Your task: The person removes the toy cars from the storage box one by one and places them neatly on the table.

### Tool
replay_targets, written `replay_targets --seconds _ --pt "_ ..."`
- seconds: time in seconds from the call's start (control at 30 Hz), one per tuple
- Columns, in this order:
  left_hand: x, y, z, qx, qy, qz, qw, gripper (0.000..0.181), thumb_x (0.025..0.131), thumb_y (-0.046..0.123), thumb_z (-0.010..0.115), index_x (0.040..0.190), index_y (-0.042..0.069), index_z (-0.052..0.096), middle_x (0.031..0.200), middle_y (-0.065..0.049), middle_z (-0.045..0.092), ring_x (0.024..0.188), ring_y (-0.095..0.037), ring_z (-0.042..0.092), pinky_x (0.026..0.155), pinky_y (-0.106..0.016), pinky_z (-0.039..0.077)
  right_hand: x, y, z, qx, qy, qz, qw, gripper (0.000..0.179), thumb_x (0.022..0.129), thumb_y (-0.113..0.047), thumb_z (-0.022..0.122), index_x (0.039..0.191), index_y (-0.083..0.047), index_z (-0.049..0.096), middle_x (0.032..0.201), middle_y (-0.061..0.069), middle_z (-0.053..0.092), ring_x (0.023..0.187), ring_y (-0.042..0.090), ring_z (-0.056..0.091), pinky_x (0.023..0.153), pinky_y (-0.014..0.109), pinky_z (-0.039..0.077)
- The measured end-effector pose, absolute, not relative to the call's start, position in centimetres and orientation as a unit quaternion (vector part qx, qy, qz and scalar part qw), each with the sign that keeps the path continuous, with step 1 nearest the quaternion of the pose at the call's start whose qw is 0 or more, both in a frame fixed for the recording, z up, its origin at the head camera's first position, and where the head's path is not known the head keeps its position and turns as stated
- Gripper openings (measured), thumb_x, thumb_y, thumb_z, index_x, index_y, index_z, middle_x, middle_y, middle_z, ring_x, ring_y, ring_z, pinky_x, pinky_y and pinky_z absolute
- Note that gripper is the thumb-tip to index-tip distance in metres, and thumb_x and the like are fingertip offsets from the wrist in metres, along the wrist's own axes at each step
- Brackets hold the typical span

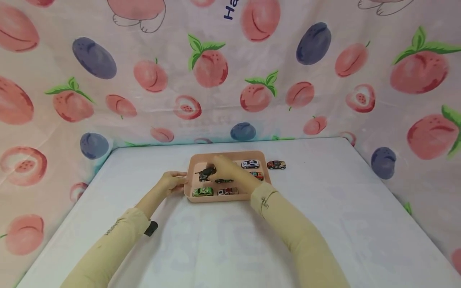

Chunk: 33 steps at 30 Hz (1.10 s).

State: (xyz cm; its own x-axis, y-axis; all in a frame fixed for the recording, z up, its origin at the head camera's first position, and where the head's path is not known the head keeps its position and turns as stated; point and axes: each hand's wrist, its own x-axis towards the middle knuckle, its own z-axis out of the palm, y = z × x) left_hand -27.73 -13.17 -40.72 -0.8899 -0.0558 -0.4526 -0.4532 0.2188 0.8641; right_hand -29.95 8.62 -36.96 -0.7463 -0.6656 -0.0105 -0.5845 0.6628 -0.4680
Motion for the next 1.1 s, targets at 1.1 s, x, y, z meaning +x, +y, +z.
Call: replay_targets --seconds 1.1 --pt "-27.7 -13.2 -40.5 -0.175 0.752 0.611 0.175 0.044 0.084 0.001 0.065 0.127 -0.002 0.056 0.086 -0.005 0.065 0.063 -0.005 0.059 0.053 -0.015 0.052 -25.2 15.8 -36.4 -0.289 0.906 -0.306 0.04 0.035 0.08 -0.011 0.072 0.113 0.0 0.064 0.118 0.018 0.064 0.09 0.024 0.061 0.079 0.038 0.056"
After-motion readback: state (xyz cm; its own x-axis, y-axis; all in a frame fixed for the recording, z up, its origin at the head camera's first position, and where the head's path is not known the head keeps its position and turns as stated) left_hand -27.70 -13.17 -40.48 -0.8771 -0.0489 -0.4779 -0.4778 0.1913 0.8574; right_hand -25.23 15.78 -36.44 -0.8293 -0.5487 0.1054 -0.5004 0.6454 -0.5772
